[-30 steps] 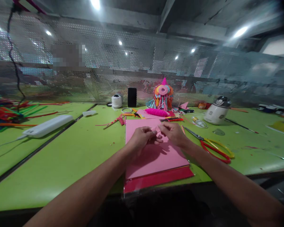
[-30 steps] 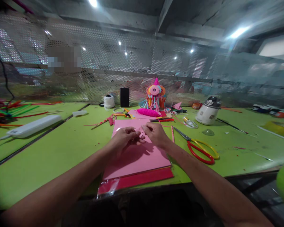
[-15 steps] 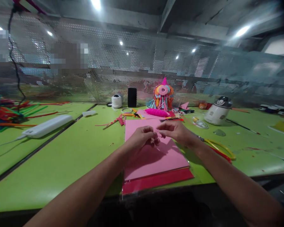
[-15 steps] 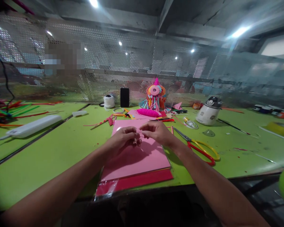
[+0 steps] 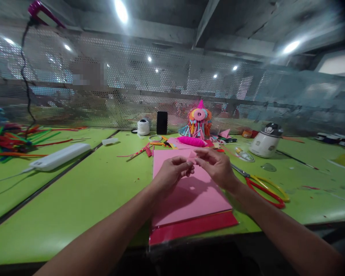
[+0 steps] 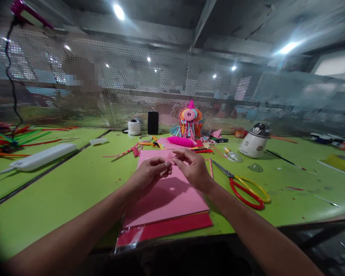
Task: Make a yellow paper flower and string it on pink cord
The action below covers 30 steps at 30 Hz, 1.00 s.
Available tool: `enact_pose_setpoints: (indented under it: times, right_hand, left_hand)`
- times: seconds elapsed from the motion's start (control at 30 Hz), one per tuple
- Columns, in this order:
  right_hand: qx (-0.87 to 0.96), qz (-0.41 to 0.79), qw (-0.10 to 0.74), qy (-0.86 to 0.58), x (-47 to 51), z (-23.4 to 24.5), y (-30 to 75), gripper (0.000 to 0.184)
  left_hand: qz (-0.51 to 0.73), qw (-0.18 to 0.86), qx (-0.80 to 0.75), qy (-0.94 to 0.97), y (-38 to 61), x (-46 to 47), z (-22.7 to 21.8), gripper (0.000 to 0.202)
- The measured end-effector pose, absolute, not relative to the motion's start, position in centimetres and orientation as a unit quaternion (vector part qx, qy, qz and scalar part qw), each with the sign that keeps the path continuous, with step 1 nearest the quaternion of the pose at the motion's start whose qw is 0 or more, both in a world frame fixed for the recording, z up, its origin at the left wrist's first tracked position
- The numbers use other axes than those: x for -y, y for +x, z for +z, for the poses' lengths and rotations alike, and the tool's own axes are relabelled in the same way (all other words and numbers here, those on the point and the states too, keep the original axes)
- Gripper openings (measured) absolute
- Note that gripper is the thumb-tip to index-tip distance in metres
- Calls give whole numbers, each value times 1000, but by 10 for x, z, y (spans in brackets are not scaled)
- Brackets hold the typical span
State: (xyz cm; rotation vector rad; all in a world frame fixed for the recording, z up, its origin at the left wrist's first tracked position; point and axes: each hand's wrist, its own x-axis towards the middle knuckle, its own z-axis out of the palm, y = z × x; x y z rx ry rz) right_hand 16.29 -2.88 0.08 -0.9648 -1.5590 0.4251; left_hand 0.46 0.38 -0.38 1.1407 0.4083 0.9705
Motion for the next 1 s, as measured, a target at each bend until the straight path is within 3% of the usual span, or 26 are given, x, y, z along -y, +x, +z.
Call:
enact_pose_setpoints:
  times: [0.3, 0.6, 0.87, 1.0]
  right_hand:
    - [641, 320, 575, -397, 27, 3, 164, 21]
    - [723, 168, 512, -433, 33, 5, 162, 16]
    - [757, 147, 431, -469, 27, 1, 165, 14]
    - [777, 33, 409, -477, 25, -4, 162, 19]
  left_hand:
    - [428, 644, -253, 582, 1, -8, -6, 22]
    - [423, 643, -281, 573, 4, -8, -3, 17]
    - [435, 615, -276, 597, 4, -10, -7, 16]
    - [440, 573, -296, 625, 6, -12, -9, 18]
